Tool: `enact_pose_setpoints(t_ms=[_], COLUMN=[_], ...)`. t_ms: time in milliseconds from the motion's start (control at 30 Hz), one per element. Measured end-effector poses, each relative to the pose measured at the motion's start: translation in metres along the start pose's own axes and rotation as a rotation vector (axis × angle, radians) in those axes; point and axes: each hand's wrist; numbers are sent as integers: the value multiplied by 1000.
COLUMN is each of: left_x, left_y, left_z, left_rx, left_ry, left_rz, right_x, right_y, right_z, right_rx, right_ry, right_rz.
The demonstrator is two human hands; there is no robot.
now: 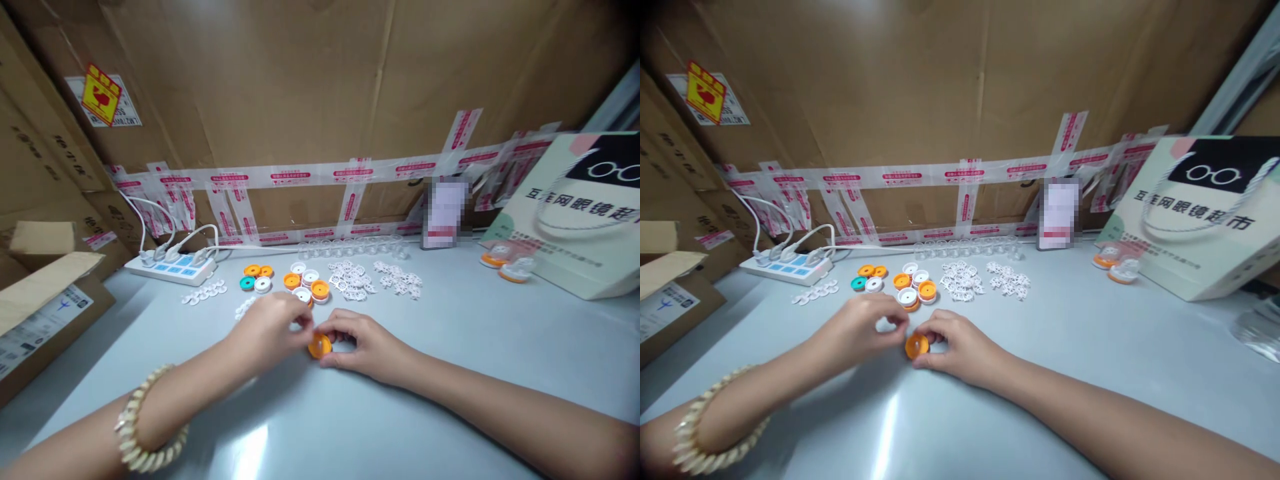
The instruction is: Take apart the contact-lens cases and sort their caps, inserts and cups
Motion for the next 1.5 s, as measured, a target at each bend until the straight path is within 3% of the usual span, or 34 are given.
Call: enact_pose_setpoints(t_ms=[100, 200, 400, 633, 733, 967, 1100, 1300, 1500], left_x=[-29, -42, -31, -26, -21, 6, 17, 18, 6], left_y=[-25, -47, -52, -46, -41, -15, -12, -7, -7], left_z=[-1, -4, -3, 0, 1, 7, 7, 7, 4], left_rx=[-120, -201, -152, -31, -1, 194, 158, 157, 25], left_ry=[-86, -159, -300, -277, -202, -114, -82, -91, -122], left_rz=[-180, -429, -651, -653, -546, 77, 148, 179, 454], right_x=[-1, -1, 0, -1, -1, -1, -2, -5, -7], right_y=[0, 0, 1, 1, 1, 2, 4, 4, 5], right_z=[1, 1, 2, 2, 2, 2, 3, 5, 6], right_rx=[7, -10, -39, -33, -27, -40, 23, 36, 57], right_ry=[4, 15, 29, 23, 22, 10, -8, -47, -77], right_rz=[-12, 10, 32, 32, 32, 24, -59, -131, -152])
Point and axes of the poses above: each hand's wrist, its own z-axis away from the middle knuckle, its own x-axis out of the palm, y = z × x, and after that the axes turned 4 degrees about x, right-handed
